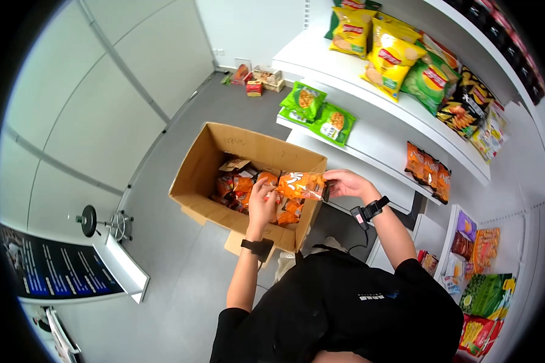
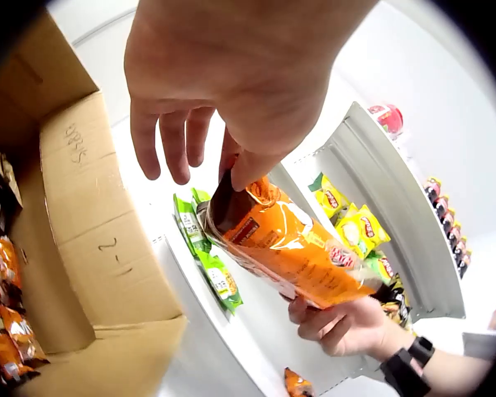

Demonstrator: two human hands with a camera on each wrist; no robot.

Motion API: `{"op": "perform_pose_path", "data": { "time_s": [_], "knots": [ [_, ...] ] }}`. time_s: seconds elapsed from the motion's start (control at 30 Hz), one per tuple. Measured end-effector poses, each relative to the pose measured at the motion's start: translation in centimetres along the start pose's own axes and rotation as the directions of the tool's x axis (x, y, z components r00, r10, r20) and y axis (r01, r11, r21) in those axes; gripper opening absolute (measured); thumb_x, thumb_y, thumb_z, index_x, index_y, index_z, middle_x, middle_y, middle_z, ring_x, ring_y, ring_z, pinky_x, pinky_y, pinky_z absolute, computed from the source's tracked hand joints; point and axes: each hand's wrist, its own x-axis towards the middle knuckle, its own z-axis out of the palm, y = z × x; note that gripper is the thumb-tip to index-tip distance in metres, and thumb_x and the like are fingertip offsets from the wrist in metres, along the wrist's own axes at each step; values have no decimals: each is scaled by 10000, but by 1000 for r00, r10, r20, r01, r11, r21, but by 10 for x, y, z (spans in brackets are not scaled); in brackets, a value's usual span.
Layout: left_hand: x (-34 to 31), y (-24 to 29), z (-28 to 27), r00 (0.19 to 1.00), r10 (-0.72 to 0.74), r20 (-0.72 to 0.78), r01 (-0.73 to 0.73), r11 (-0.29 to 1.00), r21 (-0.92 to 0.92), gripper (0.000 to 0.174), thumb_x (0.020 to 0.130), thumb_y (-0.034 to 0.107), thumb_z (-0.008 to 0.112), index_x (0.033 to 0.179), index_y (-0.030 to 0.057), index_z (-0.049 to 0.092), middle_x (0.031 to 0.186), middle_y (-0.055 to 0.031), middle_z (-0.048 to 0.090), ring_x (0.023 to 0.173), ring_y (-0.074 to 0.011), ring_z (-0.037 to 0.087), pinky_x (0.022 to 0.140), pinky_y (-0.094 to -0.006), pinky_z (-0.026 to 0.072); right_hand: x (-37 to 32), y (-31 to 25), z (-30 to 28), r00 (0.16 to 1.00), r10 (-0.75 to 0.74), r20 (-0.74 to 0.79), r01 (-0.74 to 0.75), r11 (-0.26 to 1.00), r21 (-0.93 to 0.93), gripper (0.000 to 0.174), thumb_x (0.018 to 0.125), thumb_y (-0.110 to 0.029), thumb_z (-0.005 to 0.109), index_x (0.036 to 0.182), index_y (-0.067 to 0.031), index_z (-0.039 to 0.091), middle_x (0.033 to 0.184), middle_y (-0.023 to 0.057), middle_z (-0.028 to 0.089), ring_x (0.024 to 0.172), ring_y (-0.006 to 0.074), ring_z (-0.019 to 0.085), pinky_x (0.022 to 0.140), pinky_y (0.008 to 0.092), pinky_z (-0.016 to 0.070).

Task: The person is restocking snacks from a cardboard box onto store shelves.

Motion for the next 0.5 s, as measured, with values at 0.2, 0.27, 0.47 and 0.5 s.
{"op": "perform_pose_path", "data": {
  "time_s": [0.2, 0.27, 0.47, 0.5],
  "knots": [
    [5, 8, 40, 782, -387, 488, 622, 434, -652, 267, 888, 183, 521, 1107, 30, 509, 1061, -73, 578, 917, -183, 606, 786, -316, 495, -38, 9, -16, 983, -95, -157, 87, 994, -58, 308, 862, -241, 556, 1098, -44, 548, 927, 59, 600, 782, 152, 596, 704, 306, 513],
    [9, 27, 49, 707, -398, 584, 697, 252, -672, 286, 892, 219, 521, 1109, 33, 510, 1025, -67, 590, 906, -192, 609, 787, -328, 498, -60, 3, -16, 970, -152, -191, 129, 983, -128, 330, 862, -233, 556, 1121, -30, 538, 929, 62, 599, 787, 146, 596, 695, 300, 516],
    [9, 30, 92, 592, -377, 713, 806, 249, -537, 214, 879, 190, 545, 1014, 24, 564, 966, -45, 598, 834, -191, 610, 725, -303, 518, -96, 1, -40, 941, -251, -228, 190, 947, -258, 351, 846, -227, 575, 1111, 1, 545, 874, 70, 605, 721, 129, 601, 641, 276, 524],
    [8, 30, 101, 556, -382, 738, 831, 249, -497, 206, 878, 181, 544, 1010, 23, 566, 960, -46, 599, 830, -186, 608, 722, -299, 519, -98, 3, -46, 932, -248, -266, 170, 944, -283, 339, 841, -228, 574, 1089, 3, 557, 854, 68, 609, 696, 129, 601, 632, 273, 524]
  ]
}}
